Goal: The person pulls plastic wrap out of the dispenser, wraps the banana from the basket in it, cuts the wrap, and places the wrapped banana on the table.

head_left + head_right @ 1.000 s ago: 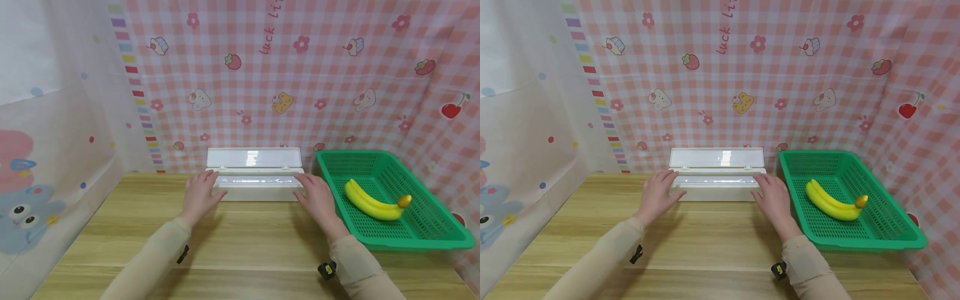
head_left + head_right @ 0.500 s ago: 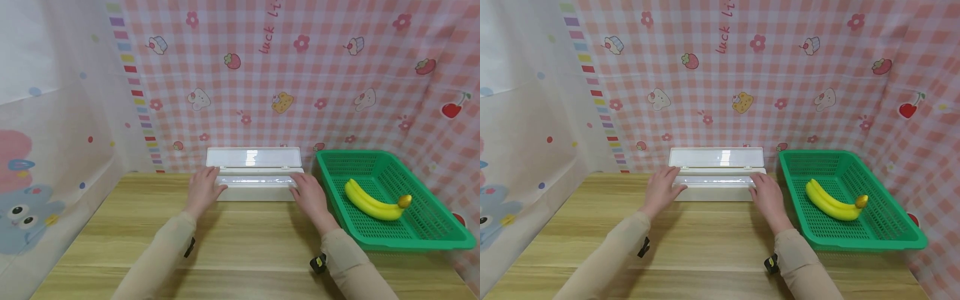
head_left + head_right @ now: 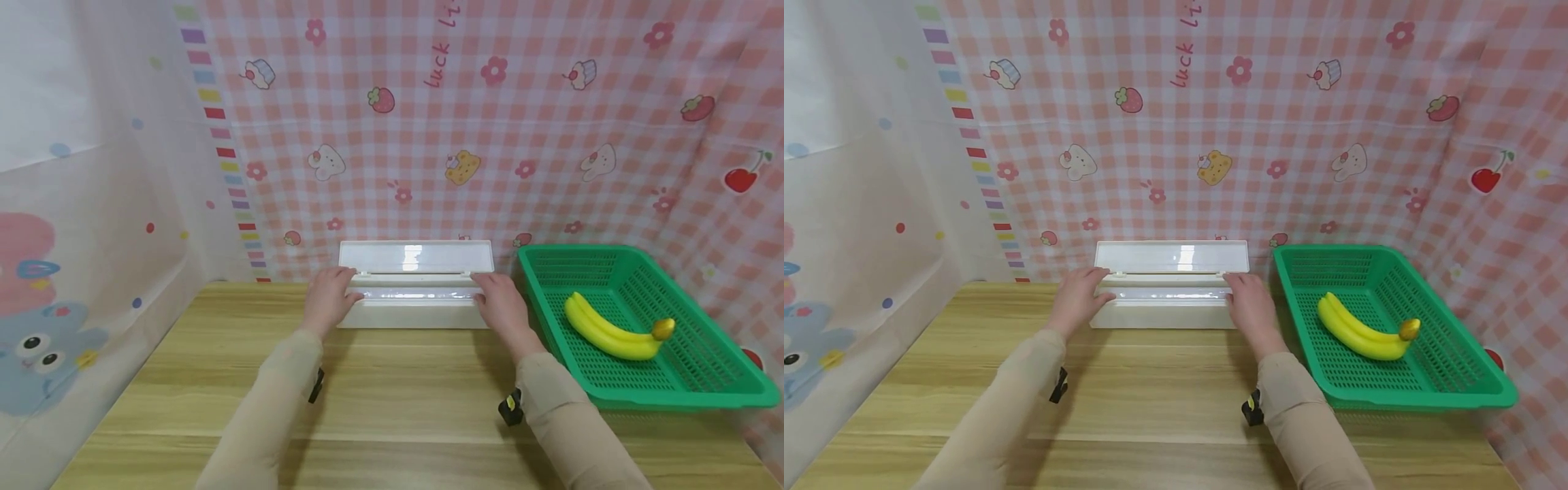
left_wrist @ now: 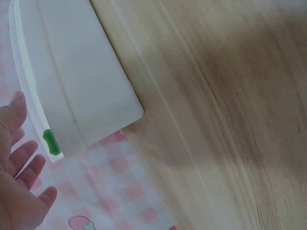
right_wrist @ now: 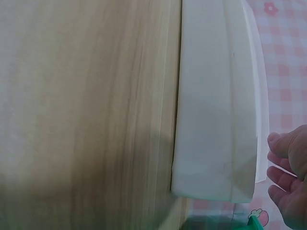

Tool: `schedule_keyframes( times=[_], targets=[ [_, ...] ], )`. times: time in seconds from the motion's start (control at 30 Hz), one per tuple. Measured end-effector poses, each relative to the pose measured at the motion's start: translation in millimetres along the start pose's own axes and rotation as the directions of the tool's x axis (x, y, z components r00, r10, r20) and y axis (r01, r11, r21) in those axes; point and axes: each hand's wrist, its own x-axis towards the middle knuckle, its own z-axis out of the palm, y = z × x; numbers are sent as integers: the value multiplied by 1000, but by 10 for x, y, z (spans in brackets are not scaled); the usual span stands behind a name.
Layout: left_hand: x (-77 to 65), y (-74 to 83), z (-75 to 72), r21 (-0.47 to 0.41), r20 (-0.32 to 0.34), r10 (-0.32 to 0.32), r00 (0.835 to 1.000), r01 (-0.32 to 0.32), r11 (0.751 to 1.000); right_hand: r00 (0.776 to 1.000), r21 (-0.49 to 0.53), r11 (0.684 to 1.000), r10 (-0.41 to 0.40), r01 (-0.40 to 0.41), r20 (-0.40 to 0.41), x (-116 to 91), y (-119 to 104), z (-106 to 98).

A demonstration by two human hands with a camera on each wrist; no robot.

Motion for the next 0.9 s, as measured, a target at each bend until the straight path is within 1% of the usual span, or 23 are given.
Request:
schedule_keyframes(
  times=[0.13, 0.27, 0.3, 0.37, 0.5, 0.53, 0.73, 0.9],
  targets=[
    [24, 4, -2, 3, 23, -5, 1000, 5, 1000, 999, -15, 1000, 14, -14, 29, 56, 38, 14],
    [32, 5, 12, -19, 46, -39, 998, 40, 999, 998, -28, 999, 20, -18, 58, 102, 66, 53],
    [42, -35, 61, -17, 37, -36, 999, 36, 999, 998, -32, 999, 23, -21, 65, 109, 71, 64],
    [44, -35, 74, -31, 45, -49, 998, 50, 998, 996, -41, 999, 36, -33, 83, 121, 73, 76],
    [53, -46, 105, -37, 55, -50, 997, 52, 998, 993, -45, 998, 52, -47, 105, 132, 78, 88],
    [45, -11, 69, -44, 71, -61, 996, 64, 997, 993, -45, 998, 53, -48, 108, 134, 78, 88],
    [46, -39, 106, -57, 69, -71, 995, 75, 996, 990, -44, 998, 48, -42, 132, 158, 86, 88],
    [51, -62, 150, -91, 40, -72, 997, 75, 993, 987, -50, 997, 63, -57, 149, 188, 100, 101]
  ],
)
